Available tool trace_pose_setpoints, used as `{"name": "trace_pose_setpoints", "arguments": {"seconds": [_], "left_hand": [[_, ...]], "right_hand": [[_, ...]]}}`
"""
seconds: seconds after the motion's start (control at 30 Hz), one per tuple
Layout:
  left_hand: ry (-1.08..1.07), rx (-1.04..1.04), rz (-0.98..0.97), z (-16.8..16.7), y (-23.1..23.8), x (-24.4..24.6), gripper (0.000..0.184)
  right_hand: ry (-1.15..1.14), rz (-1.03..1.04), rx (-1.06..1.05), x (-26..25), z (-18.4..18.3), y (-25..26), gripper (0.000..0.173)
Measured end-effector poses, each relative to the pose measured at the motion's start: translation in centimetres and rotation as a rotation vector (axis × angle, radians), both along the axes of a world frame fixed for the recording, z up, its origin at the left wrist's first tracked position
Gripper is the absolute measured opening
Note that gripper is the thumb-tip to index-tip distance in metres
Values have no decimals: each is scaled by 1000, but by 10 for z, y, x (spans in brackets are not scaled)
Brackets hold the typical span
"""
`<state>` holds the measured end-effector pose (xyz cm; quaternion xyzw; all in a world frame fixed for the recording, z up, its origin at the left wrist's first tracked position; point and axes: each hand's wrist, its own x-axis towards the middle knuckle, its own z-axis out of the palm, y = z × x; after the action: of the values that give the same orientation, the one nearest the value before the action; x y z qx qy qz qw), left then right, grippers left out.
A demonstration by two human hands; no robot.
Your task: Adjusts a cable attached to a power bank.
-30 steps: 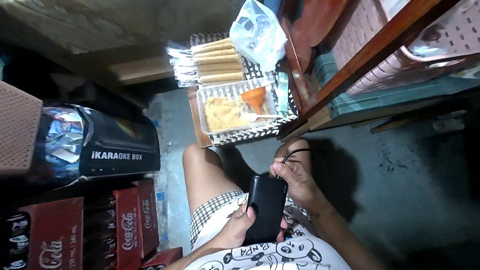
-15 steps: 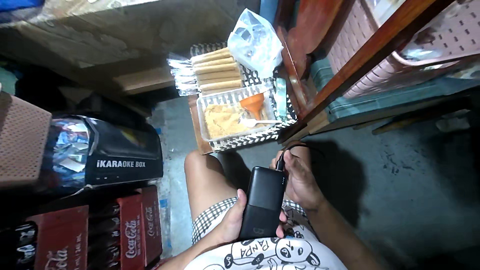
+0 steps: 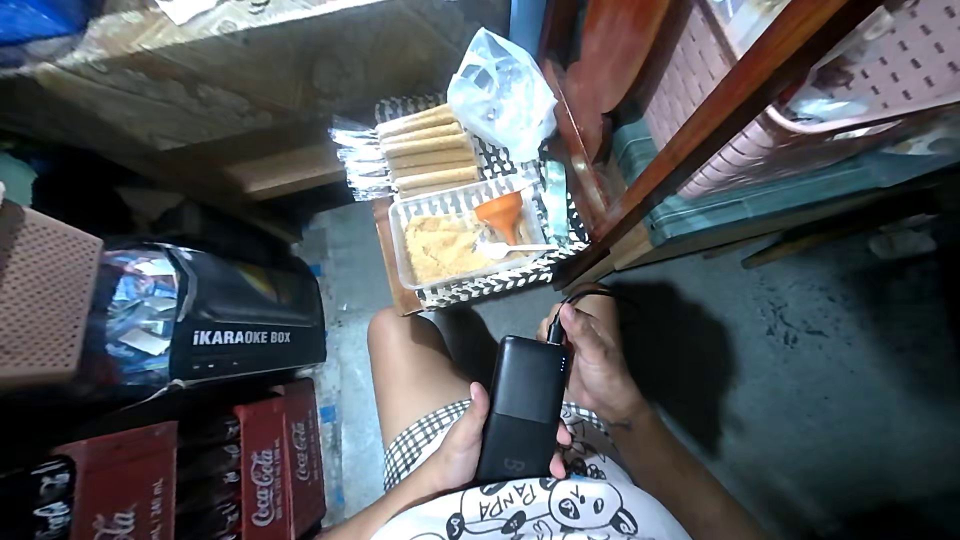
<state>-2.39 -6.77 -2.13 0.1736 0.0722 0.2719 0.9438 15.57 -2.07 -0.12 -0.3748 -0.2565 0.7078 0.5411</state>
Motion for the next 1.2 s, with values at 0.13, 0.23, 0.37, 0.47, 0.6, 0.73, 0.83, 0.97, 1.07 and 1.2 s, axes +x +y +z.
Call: {"name": "trace_pose_setpoints", "arguments": {"seconds": [0.13, 0.23, 0.37, 0.47, 0.6, 0.73, 0.83, 0.97, 1.07, 1.2], "left_hand": [[-10, 5, -11, -1, 0, 0, 78], [-17, -2, -15, -1, 0, 1, 77], [-11, 1, -9, -1, 0, 1, 77], [-14, 1, -8, -1, 0, 1, 76], [-7, -13, -14, 0, 1, 2, 76], [5, -11, -10, 0, 1, 2, 77], [11, -10, -8, 0, 0, 2, 77], [5, -9, -10, -1, 0, 2, 77], [-1, -14, -14, -1, 0, 2, 76], [1, -20, -11, -1, 0, 2, 76]], "right_hand": [[-13, -9, -4, 0, 1, -1, 35], [-20, -18, -3, 1, 2, -2, 34], [-33, -36, -10, 0, 1, -2, 33], [-40, -28, -15, 1, 1, -1, 33], [-37, -38, -25, 0, 1, -1, 33], [-46, -39, -21, 0, 1, -1, 33], [-93, -30, -8, 1, 1, 0, 33], [-153, -48, -25, 0, 5, -1, 22], [-170, -59, -16, 0, 5, -1, 18], [-196, -50, 12, 1, 2, 0, 23]]}}
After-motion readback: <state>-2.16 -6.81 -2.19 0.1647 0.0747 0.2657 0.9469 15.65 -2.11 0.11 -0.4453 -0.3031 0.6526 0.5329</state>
